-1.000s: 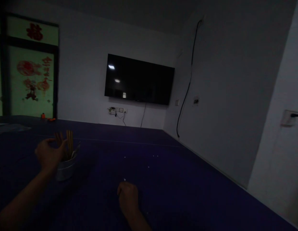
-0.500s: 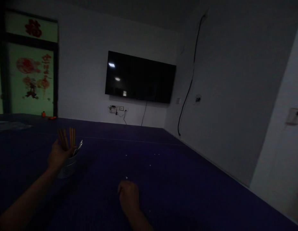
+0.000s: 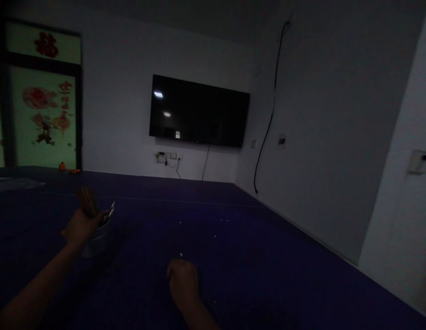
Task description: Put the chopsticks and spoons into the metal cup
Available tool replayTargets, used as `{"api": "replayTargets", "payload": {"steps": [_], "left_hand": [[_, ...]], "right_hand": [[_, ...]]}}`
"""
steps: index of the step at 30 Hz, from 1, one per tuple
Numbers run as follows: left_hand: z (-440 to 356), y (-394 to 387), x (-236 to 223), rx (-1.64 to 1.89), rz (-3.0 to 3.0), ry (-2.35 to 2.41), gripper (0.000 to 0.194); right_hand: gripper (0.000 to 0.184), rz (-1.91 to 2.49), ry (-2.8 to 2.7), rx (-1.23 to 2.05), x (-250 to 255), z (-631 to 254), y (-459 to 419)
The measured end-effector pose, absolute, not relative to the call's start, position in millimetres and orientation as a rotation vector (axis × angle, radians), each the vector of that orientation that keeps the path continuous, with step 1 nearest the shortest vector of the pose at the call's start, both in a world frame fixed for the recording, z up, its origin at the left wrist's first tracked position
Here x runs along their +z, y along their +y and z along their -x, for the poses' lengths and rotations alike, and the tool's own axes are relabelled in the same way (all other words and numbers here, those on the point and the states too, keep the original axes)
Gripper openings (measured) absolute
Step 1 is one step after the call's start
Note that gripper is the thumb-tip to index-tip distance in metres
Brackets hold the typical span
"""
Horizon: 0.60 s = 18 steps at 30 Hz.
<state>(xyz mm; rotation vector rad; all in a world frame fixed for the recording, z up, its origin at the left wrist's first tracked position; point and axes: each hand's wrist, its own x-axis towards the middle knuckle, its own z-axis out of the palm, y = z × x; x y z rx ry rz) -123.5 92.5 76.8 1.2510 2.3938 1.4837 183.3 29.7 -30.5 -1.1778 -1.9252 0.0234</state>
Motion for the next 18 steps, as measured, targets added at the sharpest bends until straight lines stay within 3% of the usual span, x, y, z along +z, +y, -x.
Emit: {"api": "replayTargets", "payload": {"steps": [18], "left_hand": [[144,106,71,1.462,-1.331,2.313,0.032]], "right_hand": [[0.032,1.196,-1.976,0.096,-35,-189,35]]}}
